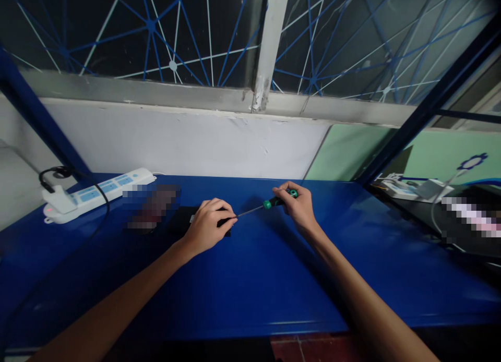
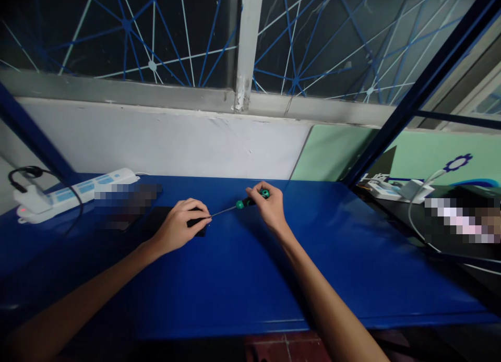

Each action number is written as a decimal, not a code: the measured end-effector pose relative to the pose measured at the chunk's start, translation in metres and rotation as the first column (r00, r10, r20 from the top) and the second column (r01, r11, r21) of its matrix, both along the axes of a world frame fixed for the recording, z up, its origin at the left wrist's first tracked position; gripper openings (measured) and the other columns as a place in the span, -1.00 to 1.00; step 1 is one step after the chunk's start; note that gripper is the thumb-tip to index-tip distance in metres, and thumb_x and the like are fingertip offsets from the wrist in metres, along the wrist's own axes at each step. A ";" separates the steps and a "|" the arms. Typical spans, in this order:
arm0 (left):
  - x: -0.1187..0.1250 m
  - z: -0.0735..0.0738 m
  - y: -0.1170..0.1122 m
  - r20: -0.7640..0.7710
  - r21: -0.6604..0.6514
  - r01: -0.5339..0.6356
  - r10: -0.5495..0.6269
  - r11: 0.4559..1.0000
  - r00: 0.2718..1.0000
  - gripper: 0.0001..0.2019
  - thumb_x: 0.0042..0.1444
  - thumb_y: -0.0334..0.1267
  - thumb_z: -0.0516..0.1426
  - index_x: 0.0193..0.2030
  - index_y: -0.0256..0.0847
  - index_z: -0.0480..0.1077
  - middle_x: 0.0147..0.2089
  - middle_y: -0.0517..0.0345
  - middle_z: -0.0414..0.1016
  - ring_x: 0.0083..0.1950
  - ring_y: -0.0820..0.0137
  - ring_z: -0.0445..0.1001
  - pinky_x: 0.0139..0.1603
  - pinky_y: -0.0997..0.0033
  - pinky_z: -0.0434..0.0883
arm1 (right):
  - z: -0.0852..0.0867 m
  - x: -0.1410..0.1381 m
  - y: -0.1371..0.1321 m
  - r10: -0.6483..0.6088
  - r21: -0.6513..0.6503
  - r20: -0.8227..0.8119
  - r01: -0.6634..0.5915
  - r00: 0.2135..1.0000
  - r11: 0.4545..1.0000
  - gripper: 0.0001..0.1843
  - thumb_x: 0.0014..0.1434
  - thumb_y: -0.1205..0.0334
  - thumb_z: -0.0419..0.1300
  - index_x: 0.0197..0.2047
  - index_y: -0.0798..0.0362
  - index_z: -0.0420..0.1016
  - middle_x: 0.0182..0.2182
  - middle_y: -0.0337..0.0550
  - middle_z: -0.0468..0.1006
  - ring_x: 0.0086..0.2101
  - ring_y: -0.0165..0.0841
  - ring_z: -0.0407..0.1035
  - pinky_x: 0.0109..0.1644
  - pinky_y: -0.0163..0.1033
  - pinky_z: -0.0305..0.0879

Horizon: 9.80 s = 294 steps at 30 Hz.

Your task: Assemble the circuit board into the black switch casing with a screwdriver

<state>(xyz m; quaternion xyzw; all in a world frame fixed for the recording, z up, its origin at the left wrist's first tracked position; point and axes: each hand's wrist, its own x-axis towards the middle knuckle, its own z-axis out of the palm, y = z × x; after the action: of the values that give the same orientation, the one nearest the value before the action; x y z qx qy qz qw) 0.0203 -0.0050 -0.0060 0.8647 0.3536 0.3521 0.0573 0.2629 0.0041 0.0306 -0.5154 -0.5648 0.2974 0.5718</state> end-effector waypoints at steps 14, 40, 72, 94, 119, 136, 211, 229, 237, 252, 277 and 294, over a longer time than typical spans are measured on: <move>-0.027 0.009 0.013 -0.229 -0.274 0.017 -0.082 0.962 0.970 -0.30 0.01 0.18 0.22 0.27 0.03 0.25 0.22 -0.02 0.37 0.20 -0.01 0.32 0.12 -0.11 0.28 | 0.006 0.007 0.002 -0.029 -0.015 -0.205 0.026 0.978 1.000 -0.72 -0.05 0.16 0.33 -0.56 0.06 0.31 -0.78 -0.46 0.10 -0.76 -0.60 -0.09 -0.71 -0.39 -0.19; -0.021 0.028 0.007 0.077 -0.210 0.052 -0.037 0.976 0.996 -0.46 0.01 0.02 0.27 0.12 -0.11 0.42 0.13 -0.02 0.45 0.16 0.11 0.38 0.18 0.01 0.33 | 0.011 -0.005 -0.012 -0.030 0.052 -0.076 0.034 0.997 0.998 -0.72 0.02 0.12 0.29 -0.54 0.04 0.31 -0.70 -0.40 0.12 -0.69 -0.56 -0.03 -0.64 -0.32 -0.09; -0.028 0.000 0.019 -0.216 -0.106 -0.137 0.112 0.985 0.970 -0.43 0.06 0.16 0.20 0.17 -0.02 0.37 0.21 -0.02 0.38 0.18 -0.03 0.32 0.10 -0.08 0.28 | -0.002 0.025 0.003 0.513 -0.468 0.051 -0.433 0.857 0.771 -0.61 0.05 -0.01 0.30 -0.22 -0.02 0.22 -0.72 -0.51 0.20 -0.75 -0.54 -0.06 -0.69 -0.38 -0.15; -0.029 -0.002 0.022 -0.256 -0.189 -0.087 0.037 0.978 0.966 -0.40 0.07 0.22 0.14 0.19 -0.01 0.35 0.22 -0.05 0.36 0.18 -0.03 0.32 0.10 -0.14 0.25 | -0.014 0.023 0.010 0.458 -0.386 0.264 -0.343 0.849 0.856 -0.48 0.15 -0.19 0.14 -0.58 0.06 0.20 -0.70 -0.42 0.10 -0.68 -0.57 -0.06 -0.65 -0.39 -0.15; -0.029 0.000 0.021 -0.314 -0.192 -0.121 0.056 0.974 0.948 -0.40 0.09 0.21 0.14 0.21 -0.01 0.32 0.25 0.00 0.33 0.20 0.02 0.30 0.12 -0.04 0.24 | -0.008 0.023 0.010 0.446 -0.422 0.261 -0.314 0.856 0.850 -0.58 0.09 -0.17 0.21 -0.36 0.04 0.29 -0.66 -0.41 0.13 -0.64 -0.53 -0.04 -0.59 -0.32 -0.15; -0.029 -0.001 0.022 -0.317 -0.204 -0.122 0.052 0.971 0.947 -0.39 0.09 0.23 0.11 0.22 0.00 0.31 0.26 0.00 0.31 0.21 -0.01 0.28 0.13 -0.09 0.23 | -0.014 0.025 0.011 0.476 -0.458 0.297 -0.314 0.828 0.832 -0.47 0.13 -0.25 0.12 -0.54 0.03 0.18 -0.69 -0.40 0.09 -0.65 -0.54 -0.06 -0.60 -0.32 -0.16; -0.029 0.000 0.021 -0.315 -0.198 -0.116 0.049 0.973 0.948 -0.40 0.10 0.22 0.11 0.21 0.00 0.33 0.24 -0.01 0.32 0.19 -0.01 0.30 0.14 -0.08 0.22 | -0.012 0.019 0.009 0.408 -0.317 0.408 -0.292 0.817 0.902 -0.56 0.14 -0.16 0.15 -0.47 0.07 0.33 -0.59 -0.31 0.24 -0.55 -0.48 0.03 -0.49 -0.29 -0.07; -0.029 0.000 0.019 -0.328 -0.174 -0.119 0.056 0.978 0.943 -0.41 0.12 0.19 0.12 0.21 -0.04 0.33 0.24 -0.03 0.32 0.20 0.00 0.30 0.12 -0.06 0.24 | -0.005 0.022 0.006 0.549 -0.462 0.255 -0.399 0.796 0.792 -0.58 0.02 -0.13 0.29 -0.30 0.04 0.33 -0.55 -0.35 0.26 -0.58 -0.52 0.02 -0.54 -0.33 -0.11; -0.028 -0.002 0.020 -0.311 -0.151 -0.109 0.057 0.982 0.949 -0.43 0.12 0.15 0.14 0.21 -0.05 0.34 0.22 -0.05 0.35 0.18 -0.01 0.32 0.10 -0.06 0.25 | -0.010 0.022 0.009 0.390 -0.379 0.477 -0.216 0.787 0.900 -0.48 0.11 -0.21 0.16 -0.58 0.06 0.28 -0.66 -0.35 0.11 -0.59 -0.49 -0.04 -0.52 -0.28 -0.14; -0.028 -0.003 0.020 -0.305 -0.153 -0.105 0.054 0.983 0.951 -0.43 0.11 0.14 0.16 0.21 -0.06 0.34 0.22 -0.06 0.35 0.19 -0.01 0.31 0.10 -0.08 0.25 | -0.010 0.019 0.008 0.333 -0.353 0.528 -0.154 0.781 0.923 -0.47 0.08 -0.23 0.17 -0.60 0.07 0.33 -0.66 -0.34 0.11 -0.58 -0.48 -0.05 -0.52 -0.27 -0.14; -0.029 0.000 0.019 -0.293 -0.115 -0.056 0.020 0.992 0.956 -0.47 0.15 0.12 0.12 0.21 -0.04 0.34 0.19 -0.06 0.33 0.15 0.03 0.31 0.10 -0.03 0.26 | 0.001 0.020 0.005 0.339 -0.332 0.370 -0.218 0.865 0.918 -0.51 0.06 -0.19 0.22 -0.59 0.07 0.35 -0.68 -0.38 0.06 -0.61 -0.50 -0.09 -0.54 -0.28 -0.21; -0.017 0.001 0.007 -0.253 -0.031 0.085 -0.091 0.996 0.963 -0.83 0.17 -0.25 0.15 -0.16 -0.06 0.56 0.15 0.01 0.35 0.21 0.07 0.26 0.14 -0.11 0.22 | -0.003 0.022 0.009 0.346 -0.333 0.470 -0.200 0.812 0.922 -0.56 0.01 -0.12 0.23 -0.59 0.11 0.45 -0.67 -0.30 0.25 -0.58 -0.48 0.05 -0.51 -0.30 -0.07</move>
<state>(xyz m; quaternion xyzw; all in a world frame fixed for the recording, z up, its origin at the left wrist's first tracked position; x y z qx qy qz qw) 0.0034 0.0017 -0.0048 0.9169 0.3229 0.2319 0.0359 0.2851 0.0128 0.0272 -0.5612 -0.7214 0.2999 0.2733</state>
